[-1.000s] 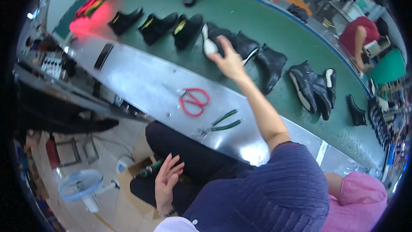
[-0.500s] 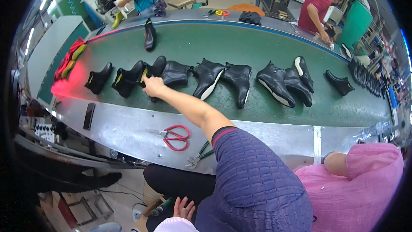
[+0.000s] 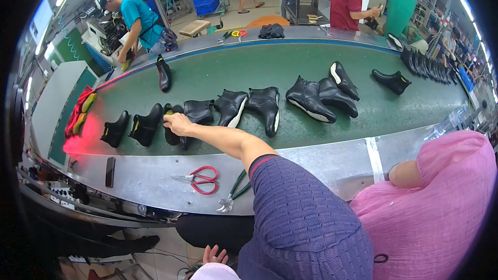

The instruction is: Trimming excess material and checking the lining of shoes during the manufacturing process.

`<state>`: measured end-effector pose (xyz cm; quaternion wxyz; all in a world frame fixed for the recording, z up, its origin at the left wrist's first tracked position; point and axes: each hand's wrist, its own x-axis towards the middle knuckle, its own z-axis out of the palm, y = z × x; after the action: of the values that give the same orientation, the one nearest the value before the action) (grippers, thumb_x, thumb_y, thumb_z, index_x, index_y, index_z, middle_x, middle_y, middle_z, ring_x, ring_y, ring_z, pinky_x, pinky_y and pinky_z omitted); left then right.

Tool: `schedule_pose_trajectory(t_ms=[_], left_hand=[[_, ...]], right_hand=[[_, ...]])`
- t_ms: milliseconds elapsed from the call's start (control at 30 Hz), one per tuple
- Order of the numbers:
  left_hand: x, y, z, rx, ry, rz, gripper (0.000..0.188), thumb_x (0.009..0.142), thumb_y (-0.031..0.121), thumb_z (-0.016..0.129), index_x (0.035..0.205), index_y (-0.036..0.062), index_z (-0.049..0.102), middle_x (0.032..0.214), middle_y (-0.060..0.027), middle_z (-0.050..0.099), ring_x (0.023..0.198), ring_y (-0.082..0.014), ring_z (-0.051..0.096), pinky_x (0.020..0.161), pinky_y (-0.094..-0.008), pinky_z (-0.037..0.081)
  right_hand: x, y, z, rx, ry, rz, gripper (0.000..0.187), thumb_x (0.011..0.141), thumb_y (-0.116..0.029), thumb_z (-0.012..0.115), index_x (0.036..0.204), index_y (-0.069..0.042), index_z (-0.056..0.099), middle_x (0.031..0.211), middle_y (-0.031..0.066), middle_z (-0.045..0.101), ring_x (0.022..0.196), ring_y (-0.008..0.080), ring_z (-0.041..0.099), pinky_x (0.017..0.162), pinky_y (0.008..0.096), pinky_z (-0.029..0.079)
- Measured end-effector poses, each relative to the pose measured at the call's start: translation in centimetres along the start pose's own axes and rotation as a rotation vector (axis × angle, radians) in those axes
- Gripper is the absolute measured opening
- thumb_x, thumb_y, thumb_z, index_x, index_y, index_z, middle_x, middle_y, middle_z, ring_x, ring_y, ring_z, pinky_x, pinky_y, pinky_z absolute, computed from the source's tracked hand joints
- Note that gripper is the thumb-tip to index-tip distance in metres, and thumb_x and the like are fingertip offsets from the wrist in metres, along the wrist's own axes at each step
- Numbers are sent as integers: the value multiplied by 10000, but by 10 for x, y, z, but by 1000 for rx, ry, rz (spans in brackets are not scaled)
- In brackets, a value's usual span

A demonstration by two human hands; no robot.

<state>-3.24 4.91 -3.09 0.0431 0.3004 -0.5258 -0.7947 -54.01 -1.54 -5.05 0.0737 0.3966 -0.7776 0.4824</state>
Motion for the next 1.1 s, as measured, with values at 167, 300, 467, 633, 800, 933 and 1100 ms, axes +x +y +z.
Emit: schedule_pose_trajectory(t_ms=[167,300,467,633,800,933,1100], left_hand=[[-7,6,-15,81,-4,66,559,1007,221,519,1479,43,281,1429,-162,439,1223,-292,529,1012,-385,443],[24,34,-23,350,51,225,675,939,185,610,1495,56,251,1405,-172,451,1192,-283,551,967,-373,458],[35,86,32,520,185,778,778,873,227,697,1496,57,264,1407,-136,452,1228,-265,506,1011,-376,411],[46,59,3,546,-204,910,702,846,247,707,1432,69,364,1425,-138,427,1334,-285,390,1116,-426,306],[39,37,-2,409,17,769,706,832,237,719,1416,46,372,1390,-138,454,1290,-279,432,1081,-414,344],[29,25,-3,258,219,642,711,818,226,732,1401,24,379,1355,-137,480,1246,-273,474,1045,-402,383],[3,-2,-11,53,536,428,716,801,213,747,1381,-4,388,1312,-137,514,1191,-265,526,1001,-388,431]], right_hand=[[9,-79,-60,132,-21,-102,215,870,-269,613,947,-69,627,818,188,649,811,411,619,693,477,475],[-25,-177,-115,271,-2,-427,210,861,-265,642,927,-67,626,738,186,615,710,381,617,626,440,470],[-71,-263,-150,665,-197,-481,182,902,-193,642,894,-14,619,601,75,528,546,120,483,519,302,397],[-114,-291,-131,1007,-735,-137,296,946,-216,610,754,-14,512,585,-18,513,503,42,433,454,265,336],[-144,-284,-90,886,-835,-135,339,960,-316,573,1045,11,583,614,71,607,561,167,630,534,298,494],[-209,-279,-75,472,-731,-575,806,828,-461,671,1387,32,363,1171,270,541,862,421,629,735,438,526],[-260,-294,-20,398,-784,-477,694,837,-297,661,1354,60,366,874,216,592,730,390,624,630,435,516]])
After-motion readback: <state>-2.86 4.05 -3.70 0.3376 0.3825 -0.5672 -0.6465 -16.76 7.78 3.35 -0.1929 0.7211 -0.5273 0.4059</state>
